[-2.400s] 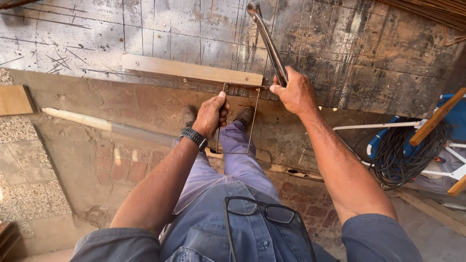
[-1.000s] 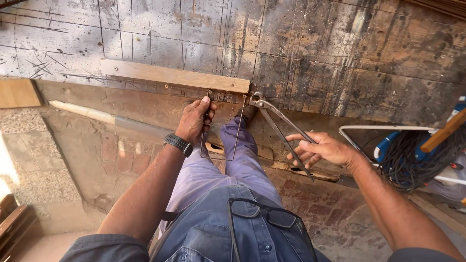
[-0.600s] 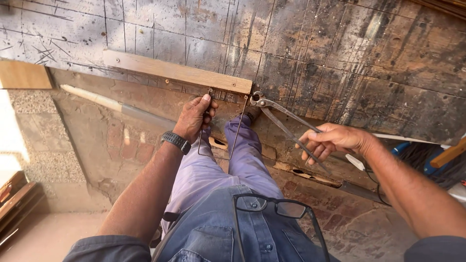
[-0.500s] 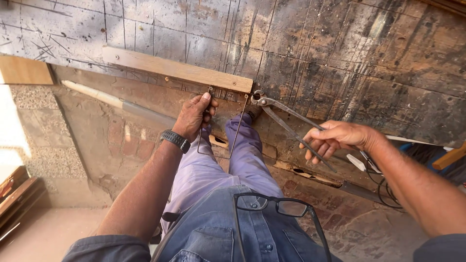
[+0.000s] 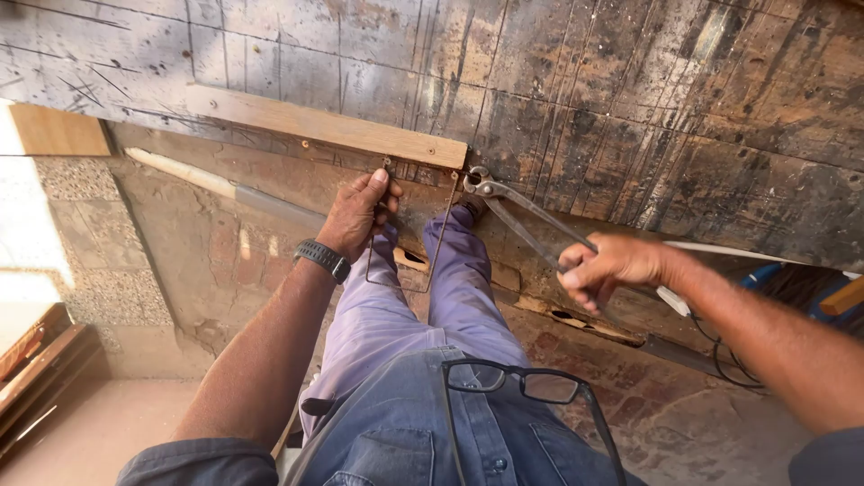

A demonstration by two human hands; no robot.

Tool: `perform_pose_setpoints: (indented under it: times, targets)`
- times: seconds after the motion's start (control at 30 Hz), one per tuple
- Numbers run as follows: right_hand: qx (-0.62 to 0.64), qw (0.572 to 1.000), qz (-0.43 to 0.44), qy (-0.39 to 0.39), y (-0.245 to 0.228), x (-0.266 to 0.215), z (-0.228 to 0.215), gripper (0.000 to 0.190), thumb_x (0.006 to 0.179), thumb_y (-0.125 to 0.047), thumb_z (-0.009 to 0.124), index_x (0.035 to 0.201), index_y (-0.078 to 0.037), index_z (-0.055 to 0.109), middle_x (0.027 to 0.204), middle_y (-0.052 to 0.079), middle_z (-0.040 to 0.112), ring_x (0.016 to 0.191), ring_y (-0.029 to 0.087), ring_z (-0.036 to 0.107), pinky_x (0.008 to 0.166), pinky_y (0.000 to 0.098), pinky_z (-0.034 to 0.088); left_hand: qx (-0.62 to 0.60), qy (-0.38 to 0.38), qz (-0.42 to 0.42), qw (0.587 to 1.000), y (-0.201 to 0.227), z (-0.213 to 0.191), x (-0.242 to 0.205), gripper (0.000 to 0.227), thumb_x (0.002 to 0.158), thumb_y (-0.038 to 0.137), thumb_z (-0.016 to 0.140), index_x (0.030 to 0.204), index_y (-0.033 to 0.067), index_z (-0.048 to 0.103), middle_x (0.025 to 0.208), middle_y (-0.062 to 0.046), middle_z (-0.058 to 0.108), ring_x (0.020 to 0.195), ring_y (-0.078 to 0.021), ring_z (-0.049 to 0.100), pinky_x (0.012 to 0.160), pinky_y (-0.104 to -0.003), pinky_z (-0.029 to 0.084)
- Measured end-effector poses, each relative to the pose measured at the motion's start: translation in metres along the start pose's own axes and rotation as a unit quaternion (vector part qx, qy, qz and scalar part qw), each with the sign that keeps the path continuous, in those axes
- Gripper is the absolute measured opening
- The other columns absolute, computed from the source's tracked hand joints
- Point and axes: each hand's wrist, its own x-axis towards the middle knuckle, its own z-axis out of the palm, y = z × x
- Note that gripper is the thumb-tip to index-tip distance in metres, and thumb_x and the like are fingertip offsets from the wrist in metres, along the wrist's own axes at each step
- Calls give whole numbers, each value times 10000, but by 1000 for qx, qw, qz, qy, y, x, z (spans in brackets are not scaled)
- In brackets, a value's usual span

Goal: The person uses a metal bending tool to bend thin metal rods into rectangular shapes on a wooden jig. They repeatedly position the rods, apply force with the tool, and place the finished pieces on a pile. The person also briefly wipes a tool with a cloth.

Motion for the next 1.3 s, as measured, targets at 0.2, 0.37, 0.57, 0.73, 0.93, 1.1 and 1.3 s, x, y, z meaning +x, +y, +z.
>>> perform_pose_setpoints:
  times: [0.2, 0.37, 0.57, 0.73, 0.93, 1.1, 1.3]
  targets:
    - [89, 993, -68, 32, 25, 18, 57, 269, 752, -156, 814, 847, 29, 644, 629, 183, 638, 589, 310, 719, 575, 467, 648, 11, -18, -5, 1000, 4, -4, 0, 358, 1030, 401, 567, 917, 81, 683, 663, -82, 617, 514, -101, 468, 398, -180, 380]
    - [223, 966, -114, 57, 49, 60, 134, 204, 754, -106, 800, 848, -7, 649, 633, 163, 638, 592, 290, 714, 583, 448, 641, 18, -47, -14, 999, 1, -10, 2, 361, 1038, 406, 546, 916, 90, 671, 674, -80, 622, 530, -102, 480, 409, -183, 410]
    - [377, 898, -203, 105, 48, 125, 218, 232, 817, -142, 789, 965, -42, 642, 696, 175, 646, 655, 315, 731, 630, 473, 650, 53, -79, -44, 995, 1, -17, 9, 402, 1030, 456, 545, 941, 91, 687, 747, -124, 699, 590, -141, 590, 510, -260, 582]
    - [444, 835, -306, 112, 14, 163, 268, 221, 842, -168, 790, 893, -40, 617, 684, 181, 633, 647, 330, 721, 645, 477, 639, 97, -82, -43, 991, 13, -17, 3, 417, 1030, 468, 516, 911, 110, 693, 773, -96, 748, 629, -120, 664, 566, -229, 569]
    - [482, 784, -361, 148, -16, 189, 302, 247, 854, -198, 784, 932, -51, 602, 716, 169, 641, 664, 318, 723, 666, 462, 630, 143, -113, -34, 983, 16, -21, 4, 421, 1040, 484, 473, 922, 156, 708, 813, -56, 761, 687, -109, 674, 623, -210, 520]
    - [511, 749, -392, 155, -41, 208, 319, 216, 871, -204, 757, 940, -86, 589, 715, 126, 639, 670, 278, 727, 664, 428, 631, 193, -131, -33, 972, 22, -24, 5, 433, 1048, 491, 436, 943, 183, 722, 841, -44, 768, 727, -121, 679, 635, -212, 487]
    - [553, 701, -422, 158, -61, 237, 330, 195, 907, -175, 732, 980, -86, 575, 718, 111, 656, 678, 256, 744, 661, 421, 638, 249, -144, -38, 957, 24, -31, 15, 452, 1029, 533, 437, 950, 219, 752, 876, -43, 771, 774, -154, 691, 656, -236, 482]
